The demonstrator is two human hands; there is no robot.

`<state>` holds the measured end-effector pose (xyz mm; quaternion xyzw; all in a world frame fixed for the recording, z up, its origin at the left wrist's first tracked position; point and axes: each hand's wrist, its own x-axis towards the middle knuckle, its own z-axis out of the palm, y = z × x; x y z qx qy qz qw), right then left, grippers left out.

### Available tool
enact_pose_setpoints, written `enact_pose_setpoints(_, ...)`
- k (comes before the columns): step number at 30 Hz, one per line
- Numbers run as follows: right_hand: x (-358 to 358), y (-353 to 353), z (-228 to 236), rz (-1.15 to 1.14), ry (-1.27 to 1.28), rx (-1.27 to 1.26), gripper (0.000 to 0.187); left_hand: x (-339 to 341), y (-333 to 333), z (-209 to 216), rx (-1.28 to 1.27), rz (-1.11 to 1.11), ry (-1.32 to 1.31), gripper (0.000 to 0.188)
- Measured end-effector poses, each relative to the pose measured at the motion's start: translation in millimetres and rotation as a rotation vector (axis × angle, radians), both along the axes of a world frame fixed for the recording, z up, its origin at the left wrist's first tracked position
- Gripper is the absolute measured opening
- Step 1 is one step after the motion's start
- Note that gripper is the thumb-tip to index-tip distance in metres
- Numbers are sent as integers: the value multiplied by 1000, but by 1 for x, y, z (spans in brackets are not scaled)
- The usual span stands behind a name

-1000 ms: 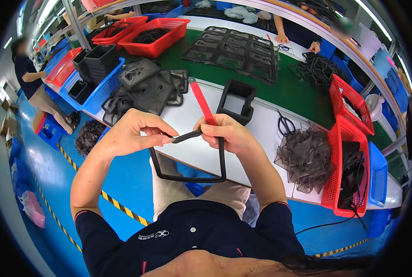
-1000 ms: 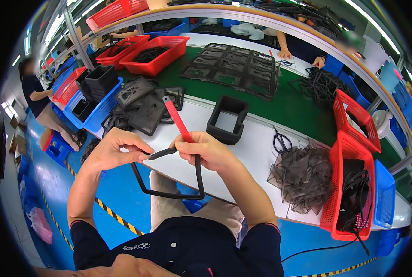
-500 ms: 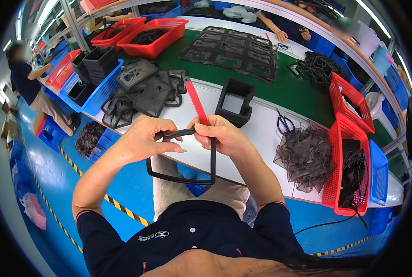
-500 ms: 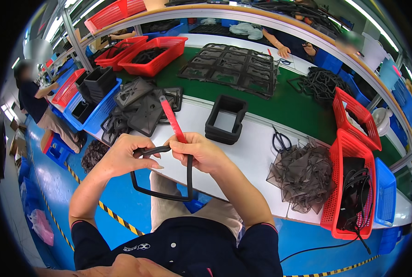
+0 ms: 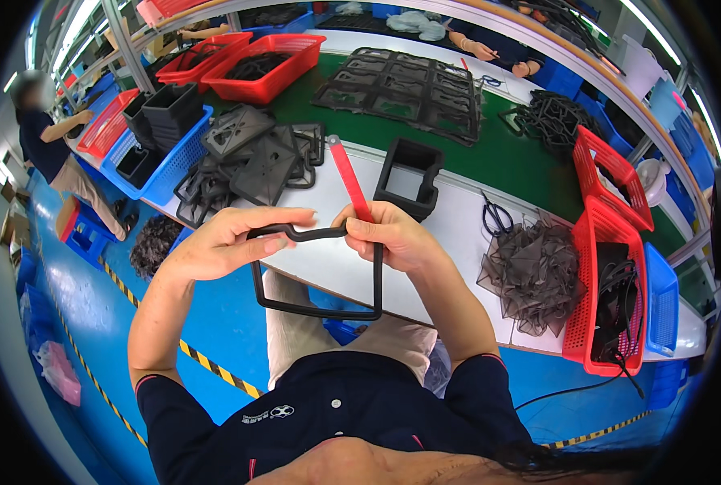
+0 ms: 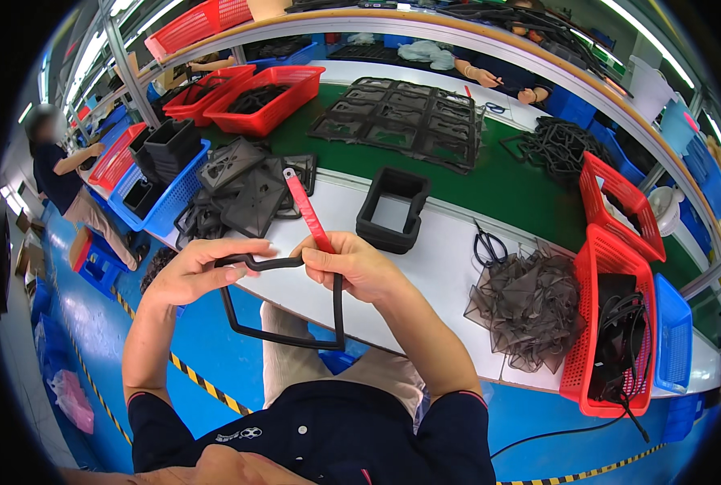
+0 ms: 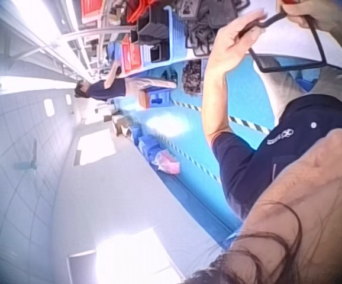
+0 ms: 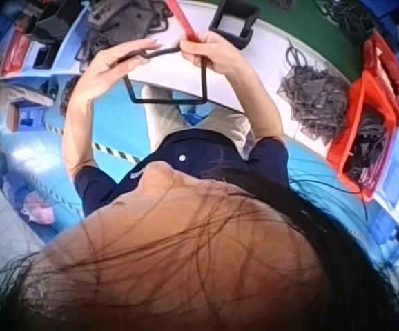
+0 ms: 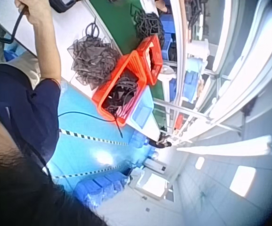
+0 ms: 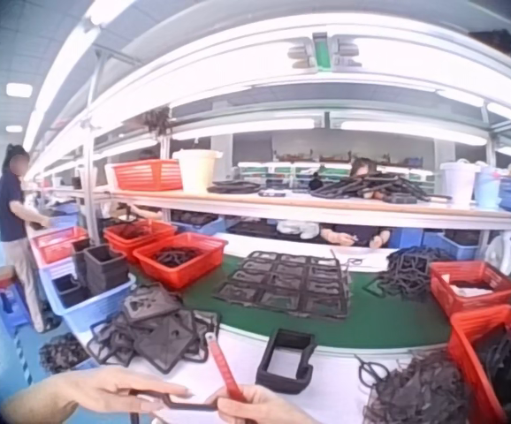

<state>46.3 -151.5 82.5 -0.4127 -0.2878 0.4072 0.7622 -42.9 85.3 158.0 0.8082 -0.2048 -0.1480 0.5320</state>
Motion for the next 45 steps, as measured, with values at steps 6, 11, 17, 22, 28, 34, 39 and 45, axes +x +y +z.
enact_pose_setpoints(6, 1, -1, 1, -4, 6, 7, 22, 3, 41, -7, -549, 261, -710, 22)
enact_pose_setpoints(11, 1, 2, 2, 11, 16, -15, 22, 2, 16, 6, -6, 279, -536, 44)
enact_pose_setpoints(17, -2, 4, 7, 49, 59, -5, 22, 7, 2, 10, 34, 59, -238, 31)
enact_pose_setpoints(22, -1, 3, 6, 89, 103, 25, 22, 7, -1, 15, 40, 50, -139, 25)
enact_pose_setpoints(28, 1, 2, 4, 116, 128, 39, 22, 6, -7, 18, 42, 100, -82, 24)
enact_pose_setpoints(34, -1, 3, 3, 110, 133, 42, 22, 6, -11, 15, -34, 138, -44, 19)
enact_pose_setpoints(39, 0, 0, 0, 82, 141, 37, 21, 10, -17, 12, -24, 118, -27, 17)
enact_pose_setpoints(45, -2, 4, -2, 72, 142, 33, 21, 4, -22, 11, 25, 132, -54, 20)
